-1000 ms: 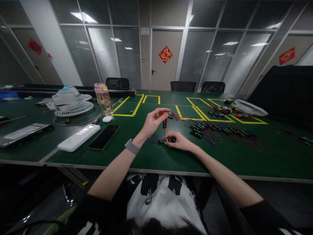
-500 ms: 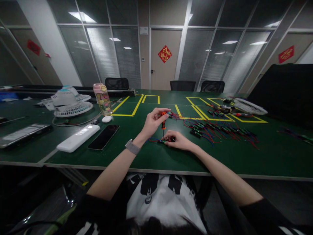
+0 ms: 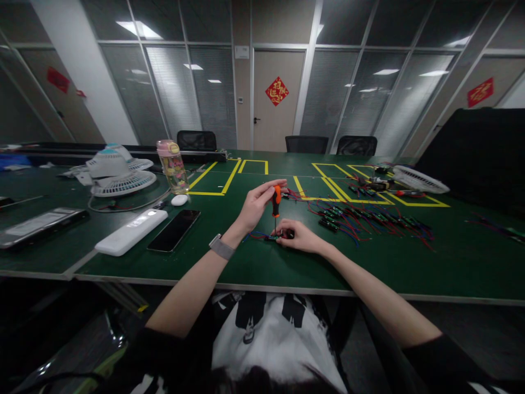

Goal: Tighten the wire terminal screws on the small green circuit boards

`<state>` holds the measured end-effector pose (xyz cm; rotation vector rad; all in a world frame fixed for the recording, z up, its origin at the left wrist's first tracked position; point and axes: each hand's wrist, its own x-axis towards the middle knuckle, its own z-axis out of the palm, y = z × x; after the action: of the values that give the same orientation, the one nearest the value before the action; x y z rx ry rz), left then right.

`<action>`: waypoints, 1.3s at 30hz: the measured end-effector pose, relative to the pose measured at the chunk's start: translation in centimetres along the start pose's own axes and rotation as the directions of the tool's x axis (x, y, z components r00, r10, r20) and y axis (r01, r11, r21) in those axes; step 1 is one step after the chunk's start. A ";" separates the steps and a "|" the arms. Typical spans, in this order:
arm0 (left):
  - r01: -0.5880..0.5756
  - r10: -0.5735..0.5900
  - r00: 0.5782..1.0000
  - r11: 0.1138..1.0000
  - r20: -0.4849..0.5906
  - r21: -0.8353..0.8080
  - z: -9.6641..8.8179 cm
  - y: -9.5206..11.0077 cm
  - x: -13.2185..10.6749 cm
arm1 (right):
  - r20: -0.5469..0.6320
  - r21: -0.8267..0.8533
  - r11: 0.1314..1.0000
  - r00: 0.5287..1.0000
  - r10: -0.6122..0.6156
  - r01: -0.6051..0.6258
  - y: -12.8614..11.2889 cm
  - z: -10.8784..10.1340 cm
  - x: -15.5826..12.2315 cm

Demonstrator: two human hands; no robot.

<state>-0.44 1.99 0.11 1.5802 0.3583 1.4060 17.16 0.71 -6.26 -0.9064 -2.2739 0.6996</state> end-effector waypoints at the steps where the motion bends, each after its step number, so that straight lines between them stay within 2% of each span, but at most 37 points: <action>1: 0.011 -0.011 1.000 0.999 0.016 -0.032 0.0 -0.1 0.0 | 0.000 -0.002 1.000 1.000 0.001 -0.001 0.0 0.0 0.0; 2: 0.013 -0.012 1.000 0.999 0.014 -0.030 0.0 -0.1 0.0 | 0.000 -0.005 1.000 1.000 0.002 -0.002 0.0 0.0 0.0; 7: -0.042 0.057 0.996 0.981 -0.070 0.190 -0.2 -0.2 0.0 | -0.004 -0.008 1.000 1.000 0.006 -0.006 0.3 0.1 0.1; 12: -0.007 0.006 1.000 0.998 0.023 0.060 -0.3 -0.2 0.0 | 0.014 -0.017 0.999 0.999 0.031 -0.031 0.4 0.1 0.1; 17: -0.066 0.084 0.995 0.966 -0.062 0.251 -0.1 0.2 -0.1 | 0.018 -0.025 0.999 0.999 0.040 -0.039 0.2 0.0 0.0; 23: -0.003 0.002 0.999 0.999 0.035 0.035 -0.1 0.1 -0.1 | 0.014 -0.026 0.999 0.999 0.039 -0.039 0.2 0.0 0.0; 27: -0.024 0.027 0.999 0.988 -0.018 0.153 -0.2 0.1 -0.2 | 0.017 -0.026 0.999 0.999 0.045 -0.045 0.3 0.1 0.1; 31: -0.006 0.003 0.998 0.999 0.056 0.050 -0.2 0.1 -0.1 | 0.013 -0.013 0.999 0.999 0.044 -0.044 0.4 0.1 0.1; 33: 0.002 -0.003 0.998 1.000 0.060 0.012 -0.1 0.2 -0.1 | 0.016 -0.010 0.999 0.999 0.044 -0.044 0.4 0.1 0.1; 36: -0.015 0.015 1.000 0.995 0.000 0.099 -0.1 0.3 -0.2 | 0.020 -0.019 0.999 0.999 0.049 -0.048 0.4 0.1 0.1; 39: -0.023 0.022 1.000 0.992 0.008 0.127 -0.1 0.2 -0.1 | 0.017 -0.019 0.999 0.999 0.048 -0.048 0.3 0.1 0.0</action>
<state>-0.66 1.83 0.21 1.6959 0.4353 1.4188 17.21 0.91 -6.50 -0.9699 -2.2843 0.7110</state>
